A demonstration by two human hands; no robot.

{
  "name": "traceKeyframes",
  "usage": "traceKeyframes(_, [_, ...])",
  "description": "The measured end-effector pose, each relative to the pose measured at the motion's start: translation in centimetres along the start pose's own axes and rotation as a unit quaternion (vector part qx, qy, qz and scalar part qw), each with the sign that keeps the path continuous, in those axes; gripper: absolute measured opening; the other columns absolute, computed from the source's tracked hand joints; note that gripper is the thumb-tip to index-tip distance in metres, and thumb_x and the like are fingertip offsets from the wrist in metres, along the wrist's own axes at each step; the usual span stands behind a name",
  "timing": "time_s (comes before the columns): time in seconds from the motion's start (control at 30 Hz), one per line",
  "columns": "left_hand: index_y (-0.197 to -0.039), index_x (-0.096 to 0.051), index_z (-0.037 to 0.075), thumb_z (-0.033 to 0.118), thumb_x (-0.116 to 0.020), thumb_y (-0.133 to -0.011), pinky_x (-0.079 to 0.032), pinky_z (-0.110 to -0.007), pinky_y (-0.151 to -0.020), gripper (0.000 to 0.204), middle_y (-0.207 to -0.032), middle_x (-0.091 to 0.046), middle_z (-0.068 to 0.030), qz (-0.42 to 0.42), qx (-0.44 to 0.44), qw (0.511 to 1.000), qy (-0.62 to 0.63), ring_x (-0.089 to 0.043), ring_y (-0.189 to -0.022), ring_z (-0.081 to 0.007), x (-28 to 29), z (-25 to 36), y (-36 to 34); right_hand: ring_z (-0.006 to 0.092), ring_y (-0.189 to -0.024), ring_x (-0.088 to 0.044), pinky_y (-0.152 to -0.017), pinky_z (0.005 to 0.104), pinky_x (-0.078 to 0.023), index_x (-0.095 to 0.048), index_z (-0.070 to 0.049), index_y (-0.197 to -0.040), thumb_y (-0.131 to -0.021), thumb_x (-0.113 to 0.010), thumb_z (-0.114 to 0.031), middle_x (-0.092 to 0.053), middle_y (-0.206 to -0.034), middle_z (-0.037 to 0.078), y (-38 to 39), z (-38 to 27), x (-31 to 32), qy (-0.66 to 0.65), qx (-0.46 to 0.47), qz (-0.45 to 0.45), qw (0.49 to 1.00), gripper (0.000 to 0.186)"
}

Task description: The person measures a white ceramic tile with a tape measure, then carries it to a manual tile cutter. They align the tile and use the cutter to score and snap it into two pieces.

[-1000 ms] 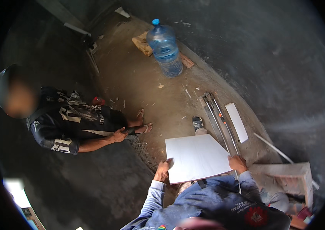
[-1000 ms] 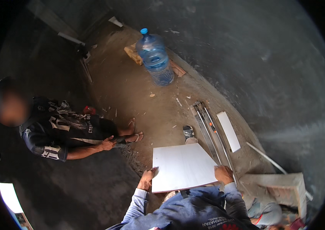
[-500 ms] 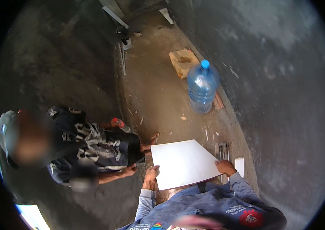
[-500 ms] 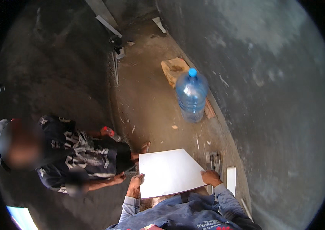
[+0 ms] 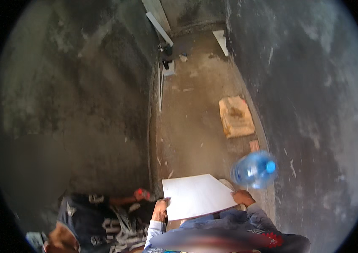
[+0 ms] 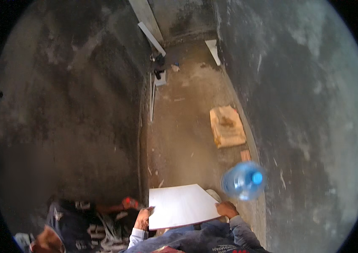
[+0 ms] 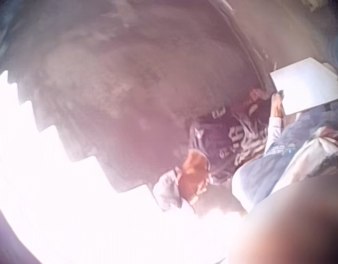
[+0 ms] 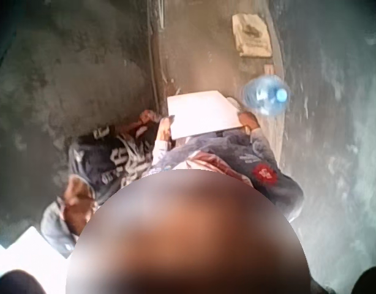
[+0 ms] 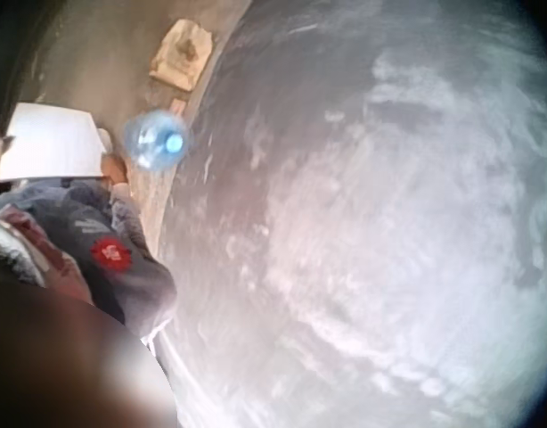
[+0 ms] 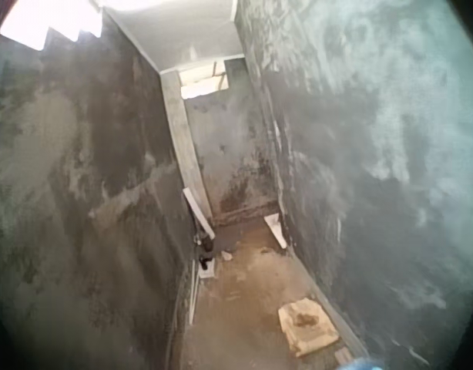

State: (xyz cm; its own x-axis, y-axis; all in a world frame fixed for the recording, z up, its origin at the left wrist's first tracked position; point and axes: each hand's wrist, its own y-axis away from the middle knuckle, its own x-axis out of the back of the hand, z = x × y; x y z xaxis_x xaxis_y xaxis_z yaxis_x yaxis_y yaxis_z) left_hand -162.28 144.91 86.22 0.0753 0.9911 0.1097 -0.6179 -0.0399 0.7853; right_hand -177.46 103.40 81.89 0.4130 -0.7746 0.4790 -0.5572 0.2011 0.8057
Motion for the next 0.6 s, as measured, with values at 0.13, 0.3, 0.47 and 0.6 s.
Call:
traceKeyframes(0.13, [-0.114,-0.068,-0.017,0.013,-0.062,-0.103,-0.058,-0.040,-0.069,0.033,-0.097,-0.075,-0.0205,-0.002,-0.020,1.000,0.019,-0.073,-0.077,-0.0277,-5.5,11.6,-7.2,0.0495,-0.121,-0.065,-0.107,0.0549,-0.049,-0.074,0.002,-0.120,-0.104,-0.048,-0.052,-0.068,-0.129,0.030,-7.3,-6.9,11.3,-0.013,-0.002,0.016,1.000,0.062])
traceKeyframes(0.3, [-0.115,-0.068,-0.017,0.015,-0.065,-0.102,-0.057,-0.039,-0.067,0.035,-0.097,-0.075,-0.0208,-0.015,-0.020,1.000,-0.010,-0.073,-0.078,-0.0274,-14.0,27.0,-18.6,0.0493,-0.120,-0.065,-0.106,0.0559,-0.049,-0.074,0.003,-0.120,-0.105,-0.048,-0.050,-0.069,-0.126,0.030,-18.8,-14.6,26.9,0.019,0.072,0.031,0.997,0.061])
traceKeyframes(0.47, [-0.117,-0.068,-0.016,0.015,-0.067,-0.098,-0.060,-0.040,-0.071,0.036,-0.101,-0.075,-0.0216,0.039,-0.044,0.996,-0.062,-0.074,-0.080,-0.0306,-22.8,43.8,-26.2,0.0493,-0.117,-0.066,-0.102,0.0566,-0.050,-0.074,0.006,-0.116,-0.105,-0.048,-0.048,-0.070,-0.124,0.031,-30.7,-22.9,43.7,0.009,0.040,0.022,0.999,0.060])
traceKeyframes(0.6, [-0.121,-0.065,-0.016,0.013,-0.066,-0.098,-0.060,-0.040,-0.073,0.037,-0.106,-0.074,-0.0230,0.005,-0.054,0.996,0.075,-0.074,-0.085,-0.0315,-28.6,55.0,-33.3,0.0501,-0.113,-0.068,-0.102,0.0559,-0.051,-0.075,0.007,-0.109,-0.105,-0.047,-0.048,-0.072,-0.115,0.033,-39.3,-29.2,56.8,0.032,0.082,0.057,0.994,0.062])
